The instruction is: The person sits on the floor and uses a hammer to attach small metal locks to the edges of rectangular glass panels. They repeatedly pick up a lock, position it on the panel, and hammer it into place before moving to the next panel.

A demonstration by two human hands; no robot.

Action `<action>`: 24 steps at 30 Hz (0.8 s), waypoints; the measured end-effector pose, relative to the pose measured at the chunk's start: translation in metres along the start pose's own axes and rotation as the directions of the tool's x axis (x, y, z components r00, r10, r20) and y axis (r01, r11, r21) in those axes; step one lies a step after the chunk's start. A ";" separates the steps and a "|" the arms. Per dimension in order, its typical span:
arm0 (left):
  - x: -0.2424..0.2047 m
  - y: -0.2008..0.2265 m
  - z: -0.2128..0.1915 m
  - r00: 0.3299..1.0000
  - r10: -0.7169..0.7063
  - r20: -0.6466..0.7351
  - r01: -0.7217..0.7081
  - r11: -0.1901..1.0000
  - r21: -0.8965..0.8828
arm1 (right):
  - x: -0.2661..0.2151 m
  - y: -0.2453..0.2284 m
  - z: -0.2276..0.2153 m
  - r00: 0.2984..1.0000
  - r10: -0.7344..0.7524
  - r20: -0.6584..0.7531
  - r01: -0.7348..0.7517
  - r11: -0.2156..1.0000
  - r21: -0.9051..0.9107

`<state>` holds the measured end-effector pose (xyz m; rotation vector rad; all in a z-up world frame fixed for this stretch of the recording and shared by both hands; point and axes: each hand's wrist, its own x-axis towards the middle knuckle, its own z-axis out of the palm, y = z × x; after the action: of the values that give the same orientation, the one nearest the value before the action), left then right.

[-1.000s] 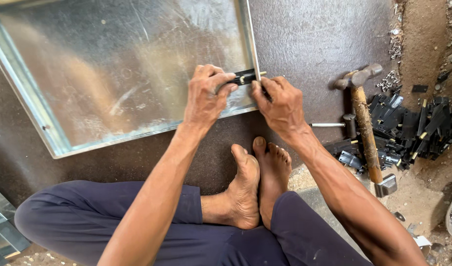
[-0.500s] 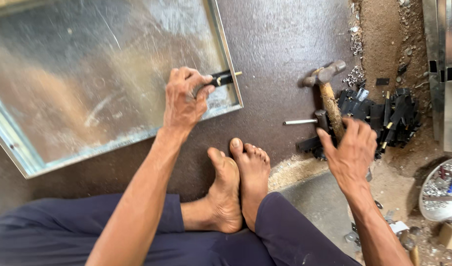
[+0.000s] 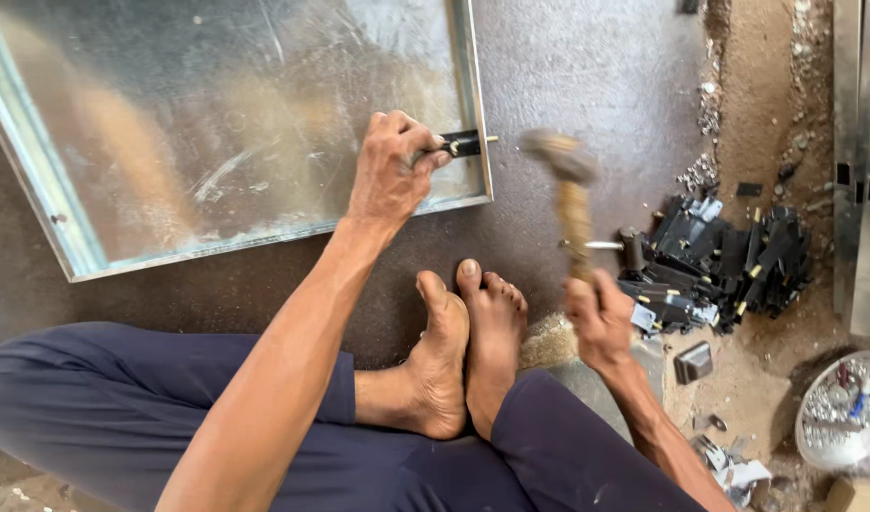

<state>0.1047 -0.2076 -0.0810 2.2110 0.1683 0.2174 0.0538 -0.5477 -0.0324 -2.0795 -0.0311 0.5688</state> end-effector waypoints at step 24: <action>-0.008 0.035 -0.010 0.992 0.092 -0.084 -0.087 0.994 0.060 | 0.025 -0.033 -0.002 0.965 -0.215 -0.152 0.222 0.974 0.031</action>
<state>0.0965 -0.2224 -0.0472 2.2689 0.1241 0.3620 0.0835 -0.5252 -0.0139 -2.0330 -0.1581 0.2776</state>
